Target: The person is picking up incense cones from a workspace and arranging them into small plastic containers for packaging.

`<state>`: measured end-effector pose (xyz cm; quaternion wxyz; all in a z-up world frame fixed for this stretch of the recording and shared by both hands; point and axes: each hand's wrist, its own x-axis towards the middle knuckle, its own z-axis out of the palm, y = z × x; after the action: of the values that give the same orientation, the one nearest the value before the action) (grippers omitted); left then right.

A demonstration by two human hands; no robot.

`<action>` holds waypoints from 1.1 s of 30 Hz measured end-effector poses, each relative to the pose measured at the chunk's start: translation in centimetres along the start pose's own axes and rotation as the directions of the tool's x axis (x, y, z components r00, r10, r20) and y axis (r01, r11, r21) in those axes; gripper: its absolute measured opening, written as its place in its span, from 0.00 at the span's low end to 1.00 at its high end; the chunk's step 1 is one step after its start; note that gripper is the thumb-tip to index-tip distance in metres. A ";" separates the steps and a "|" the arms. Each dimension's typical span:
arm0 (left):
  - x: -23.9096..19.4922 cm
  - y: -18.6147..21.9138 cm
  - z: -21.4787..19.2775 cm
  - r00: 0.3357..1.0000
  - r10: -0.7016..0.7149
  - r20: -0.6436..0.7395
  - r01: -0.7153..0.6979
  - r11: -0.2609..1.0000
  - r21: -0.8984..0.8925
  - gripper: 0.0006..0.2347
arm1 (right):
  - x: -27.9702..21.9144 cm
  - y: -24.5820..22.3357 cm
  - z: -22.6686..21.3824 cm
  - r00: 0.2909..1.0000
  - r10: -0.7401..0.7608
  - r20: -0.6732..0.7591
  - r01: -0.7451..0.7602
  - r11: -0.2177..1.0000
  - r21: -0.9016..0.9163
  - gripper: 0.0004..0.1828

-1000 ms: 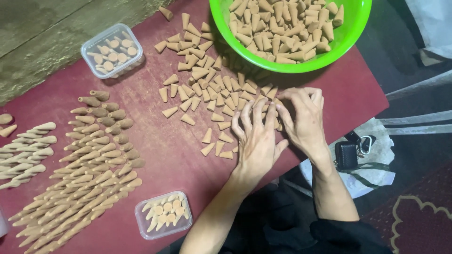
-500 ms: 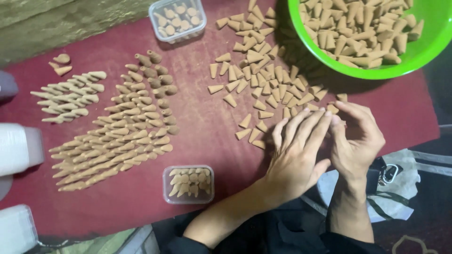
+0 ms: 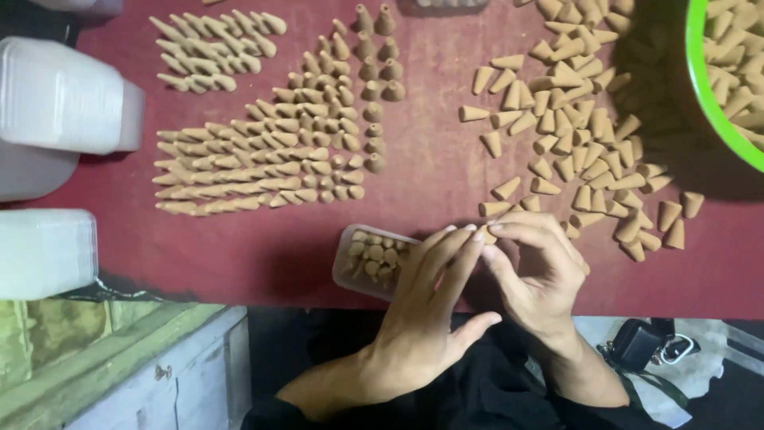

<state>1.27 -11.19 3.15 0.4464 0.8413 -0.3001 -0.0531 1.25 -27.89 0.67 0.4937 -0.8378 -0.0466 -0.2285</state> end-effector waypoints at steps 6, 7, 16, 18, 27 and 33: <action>-3.7 -2.5 -3.3 0.989 -0.023 -0.144 0.035 0.996 0.083 0.32 | 0.9 -1.9 4.1 0.979 -0.104 0.174 0.078 0.986 0.147 0.09; -4.2 -2.8 -3.7 0.987 -0.031 -0.155 0.044 0.996 0.083 0.32 | 0.9 -2.1 4.8 0.977 -0.110 0.185 0.082 0.985 0.152 0.09; -6.9 -5.5 -6.1 0.968 -0.065 -0.241 0.100 0.986 0.133 0.29 | 1.1 -3.6 8.8 0.912 -0.245 0.329 0.214 0.968 0.127 0.07; -7.4 -6.4 -6.0 0.968 -0.060 -0.242 0.108 0.976 0.190 0.28 | 1.3 -3.6 9.4 0.891 -0.303 0.338 0.291 0.953 0.086 0.07; -8.5 -7.8 -5.8 0.986 -0.083 -0.146 0.130 0.928 0.350 0.33 | 0.7 -3.6 9.9 0.899 -0.227 0.374 0.271 0.960 -0.068 0.06; -8.2 -8.0 -5.9 0.987 -0.058 -0.148 0.114 0.911 0.397 0.32 | 1.3 -4.0 9.9 0.894 -0.217 0.393 0.247 0.969 -0.028 0.06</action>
<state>0.35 0.96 -1.01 0.2790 0.9295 -0.2367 0.0467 4.48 -17.64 0.45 0.4112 -0.8731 -0.2338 -0.1177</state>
